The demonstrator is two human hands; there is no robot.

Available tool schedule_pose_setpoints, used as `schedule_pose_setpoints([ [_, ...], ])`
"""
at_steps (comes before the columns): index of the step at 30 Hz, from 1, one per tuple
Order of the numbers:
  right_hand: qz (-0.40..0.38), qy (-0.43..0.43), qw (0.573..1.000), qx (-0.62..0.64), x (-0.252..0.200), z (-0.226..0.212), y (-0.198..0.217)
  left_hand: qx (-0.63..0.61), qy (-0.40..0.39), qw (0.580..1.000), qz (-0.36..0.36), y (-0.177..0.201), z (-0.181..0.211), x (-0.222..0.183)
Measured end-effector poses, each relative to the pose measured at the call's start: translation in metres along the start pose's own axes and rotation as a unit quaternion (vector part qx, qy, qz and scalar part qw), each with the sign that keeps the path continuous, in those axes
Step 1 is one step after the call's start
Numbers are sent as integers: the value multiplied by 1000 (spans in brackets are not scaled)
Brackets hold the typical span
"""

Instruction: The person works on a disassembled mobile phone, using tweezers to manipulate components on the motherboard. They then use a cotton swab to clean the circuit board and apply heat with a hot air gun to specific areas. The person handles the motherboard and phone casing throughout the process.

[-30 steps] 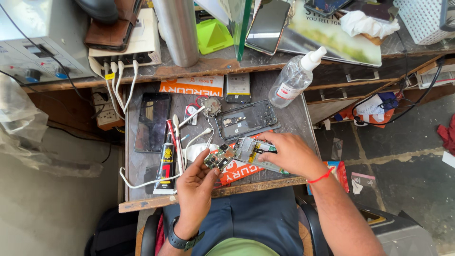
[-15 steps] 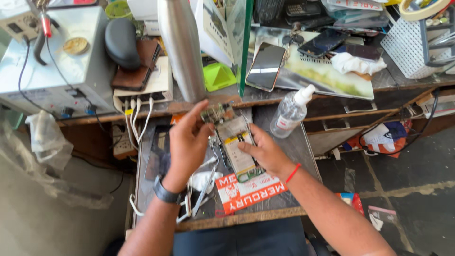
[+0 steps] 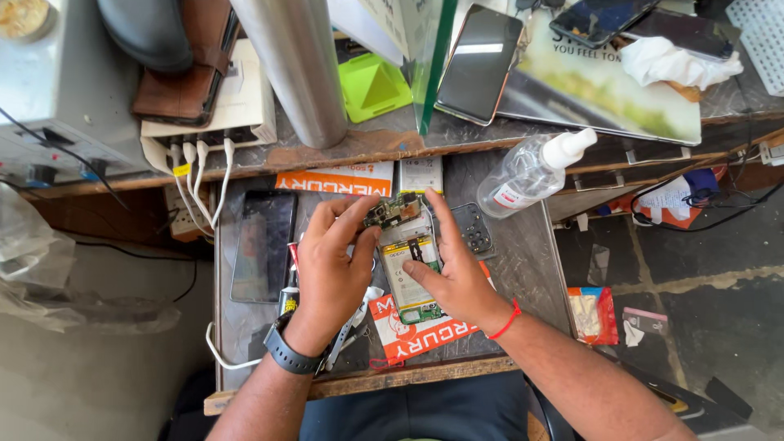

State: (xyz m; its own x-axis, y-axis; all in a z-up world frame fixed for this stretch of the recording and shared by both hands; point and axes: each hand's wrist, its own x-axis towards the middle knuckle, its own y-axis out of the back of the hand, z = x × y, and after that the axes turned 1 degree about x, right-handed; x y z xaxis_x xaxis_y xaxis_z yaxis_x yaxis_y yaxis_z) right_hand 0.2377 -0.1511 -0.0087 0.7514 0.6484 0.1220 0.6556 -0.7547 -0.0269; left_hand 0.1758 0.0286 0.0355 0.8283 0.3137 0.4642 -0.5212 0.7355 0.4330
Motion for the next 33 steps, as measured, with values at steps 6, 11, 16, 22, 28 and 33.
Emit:
schedule_pose_setpoints([
  [6,21,14,1000,-17,1,4,2,-19,-7,1000,-15,-2,0,-3],
  [11,19,24,999,-11,-2,9,3,-32,12,999,-14,-5,-1,-4],
  [16,26,4,1000,-4,-3,9,3,-52,7,998,-26,-6,-5,-3],
  [22,18,25,999,-9,-3,6,4,-62,15,997,-44,-7,-10,-3],
  [28,19,23,999,-17,-3,-2,4,-94,-1,994,-48,-8,-16,-3],
  [33,17,23,1000,-8,-4,-3,4,-104,-17,994,-38,-8,-20,-5],
])
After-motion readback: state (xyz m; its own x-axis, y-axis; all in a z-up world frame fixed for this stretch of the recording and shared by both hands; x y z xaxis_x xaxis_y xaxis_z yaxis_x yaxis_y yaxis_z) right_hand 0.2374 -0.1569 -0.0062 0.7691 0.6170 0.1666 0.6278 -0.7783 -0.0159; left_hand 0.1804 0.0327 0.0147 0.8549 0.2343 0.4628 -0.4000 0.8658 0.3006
